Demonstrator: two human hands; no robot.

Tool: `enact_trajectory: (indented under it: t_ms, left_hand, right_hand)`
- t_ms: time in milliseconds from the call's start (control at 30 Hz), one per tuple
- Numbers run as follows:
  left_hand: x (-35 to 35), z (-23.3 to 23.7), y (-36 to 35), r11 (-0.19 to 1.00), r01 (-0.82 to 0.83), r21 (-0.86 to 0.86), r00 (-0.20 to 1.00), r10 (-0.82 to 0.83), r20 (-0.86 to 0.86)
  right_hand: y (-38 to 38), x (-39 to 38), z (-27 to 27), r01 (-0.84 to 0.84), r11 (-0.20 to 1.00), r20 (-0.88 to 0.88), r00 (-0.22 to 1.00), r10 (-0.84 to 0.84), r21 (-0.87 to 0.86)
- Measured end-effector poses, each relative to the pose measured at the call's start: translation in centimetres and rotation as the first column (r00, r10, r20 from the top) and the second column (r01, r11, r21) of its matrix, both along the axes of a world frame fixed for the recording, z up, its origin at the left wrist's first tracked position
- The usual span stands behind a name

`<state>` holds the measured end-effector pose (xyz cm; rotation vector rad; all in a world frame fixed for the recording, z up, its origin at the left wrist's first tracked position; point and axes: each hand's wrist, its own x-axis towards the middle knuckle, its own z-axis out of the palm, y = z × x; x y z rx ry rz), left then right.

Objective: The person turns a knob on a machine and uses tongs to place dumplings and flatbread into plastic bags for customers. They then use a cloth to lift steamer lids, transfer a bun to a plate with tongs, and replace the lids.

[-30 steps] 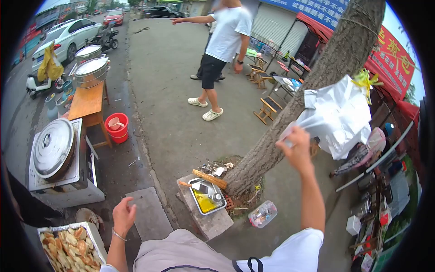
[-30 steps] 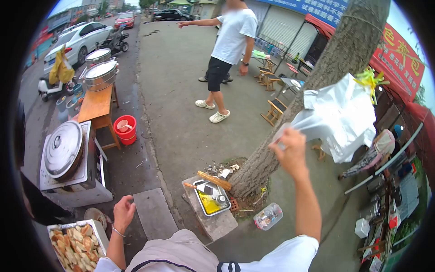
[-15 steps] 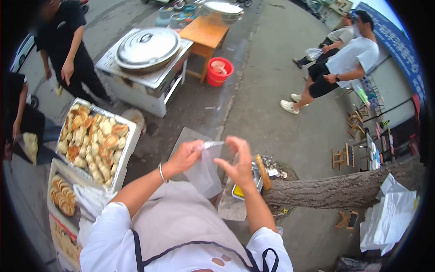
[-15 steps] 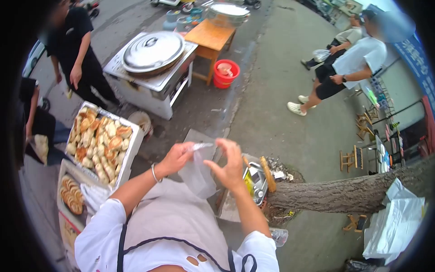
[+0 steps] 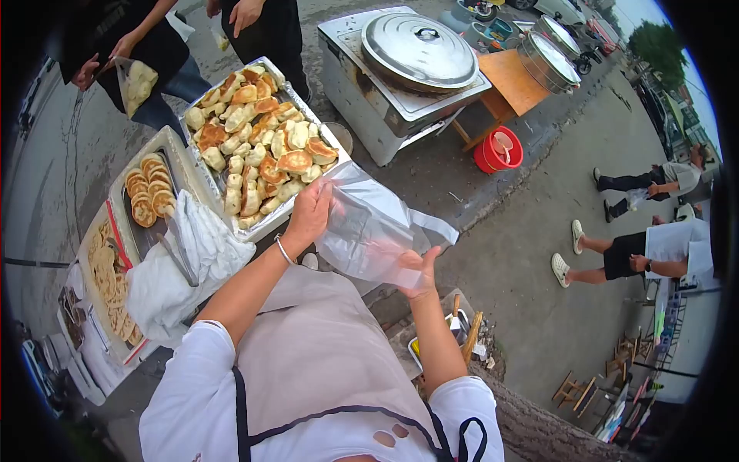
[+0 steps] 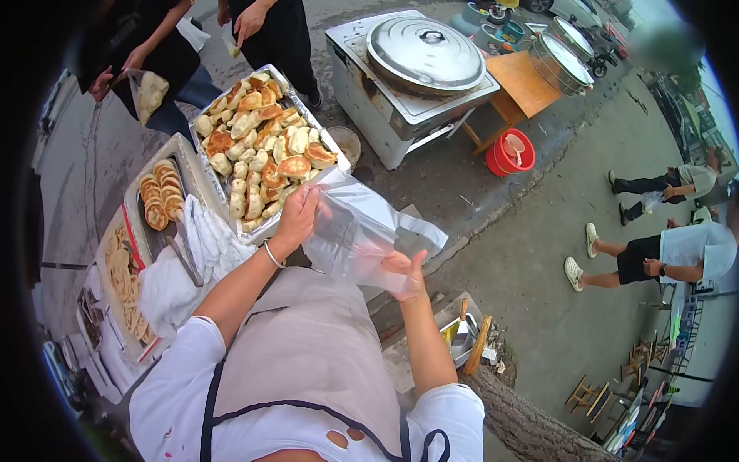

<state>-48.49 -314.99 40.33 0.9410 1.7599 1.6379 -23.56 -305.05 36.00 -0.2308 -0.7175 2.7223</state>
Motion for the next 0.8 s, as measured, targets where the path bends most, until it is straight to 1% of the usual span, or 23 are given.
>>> enact_trajectory:
  t_ms: [33, 67, 167, 200, 267, 300, 333, 400, 467, 500, 567, 600, 633, 700, 733, 767, 800]
  left_hand:
    - [-0.8, -0.2, -0.7, 0.999, -0.030, 0.021, 0.997, 0.031, -0.073]
    - [-1.7, 0.7, -1.5, 0.996, -0.062, -0.068, 0.991, 0.054, -0.122]
    - [-4.1, 0.0, -3.0, 0.993, -0.120, 0.022, 0.955, 0.121, -0.271]
    - [-4.9, -0.5, -3.5, 0.994, -0.104, 0.037, 0.961, 0.110, -0.255]
    - [-6.3, -0.8, -4.8, 0.991, -0.132, 0.022, 0.941, 0.132, -0.311]
    - [-7.1, -0.3, -5.6, 0.986, -0.165, 0.018, 0.926, 0.161, -0.342]
    - [-7.9, 0.4, -6.7, 0.983, -0.143, -0.113, 0.960, 0.111, -0.256]
    - [-8.6, -0.2, -7.3, 0.944, -0.331, 0.002, 0.827, 0.291, -0.481]
    - [-10.0, -0.3, -8.6, 0.903, -0.424, 0.074, 0.679, 0.371, -0.634]
    - [-10.8, 0.4, -9.5, 0.898, -0.433, 0.083, 0.629, 0.367, -0.685]
    - [-11.6, 1.6, -11.0, 0.941, -0.338, -0.023, 0.790, 0.270, -0.550]
    - [-11.4, 2.3, -11.8, 0.973, -0.208, -0.102, 0.934, 0.166, -0.316]
    - [-11.4, 2.7, -12.4, 0.989, -0.060, -0.134, 0.997, 0.053, -0.058]
    - [-11.5, 3.3, -12.8, 0.996, -0.063, -0.069, 0.988, 0.072, 0.139]
    - [-11.4, 3.4, -13.0, 0.997, -0.066, -0.036, 0.968, 0.073, 0.240]
    - [-11.4, 2.8, -13.2, 0.995, -0.096, -0.003, 0.944, 0.092, 0.316]
    - [-11.5, 1.8, -13.5, 0.991, -0.128, 0.028, 0.915, 0.107, 0.388]
  right_hand:
    - [-1.0, -1.6, 1.3, -0.014, 1.000, -0.053, 0.998, 0.014, -0.006]
    - [-1.8, -2.9, 2.2, -0.024, 1.000, -0.105, 0.994, 0.022, -0.014]
    - [-0.9, -6.5, 2.6, -0.067, 0.995, -0.009, 0.998, 0.068, 0.071]
    - [-0.7, -7.9, 2.6, -0.064, 0.998, 0.064, 0.996, 0.065, -0.030]
    - [-0.2, -9.2, 1.3, -0.039, 0.979, 0.320, 0.947, -0.028, 0.200]
    - [-0.2, -10.7, 1.5, -0.064, 0.946, 0.423, 0.903, -0.081, 0.318]
    - [-0.7, -12.0, 2.2, 0.039, 0.949, 0.459, 0.869, -0.187, 0.312]
    - [-0.4, -13.5, 2.1, -0.034, 0.866, 0.519, 0.812, -0.267, 0.499]
    - [0.0, -15.4, 2.9, -0.055, 0.830, 0.519, 0.802, -0.294, 0.555]
    - [-0.2, -16.7, 3.8, -0.057, 0.811, 0.520, 0.793, -0.318, 0.582]
    - [-2.2, -20.5, 5.8, -0.083, 0.742, 0.478, 0.811, -0.338, 0.665]
    - [-3.5, -22.0, 6.5, -0.092, 0.706, 0.458, 0.817, -0.349, 0.702]
    - [-4.5, -23.1, 6.8, -0.144, 0.682, 0.448, 0.845, -0.293, 0.717]
    - [-6.0, -25.2, 7.0, -0.228, 0.616, 0.413, 0.894, -0.175, 0.754]
    - [-6.8, -26.2, 6.6, -0.202, 0.646, 0.419, 0.885, -0.201, 0.736]
    - [-7.2, -27.2, 7.2, -0.284, 0.391, 0.386, 0.898, -0.211, 0.876]
    - [-7.4, -28.4, 8.5, -0.333, 0.100, 0.347, 0.915, -0.208, 0.938]
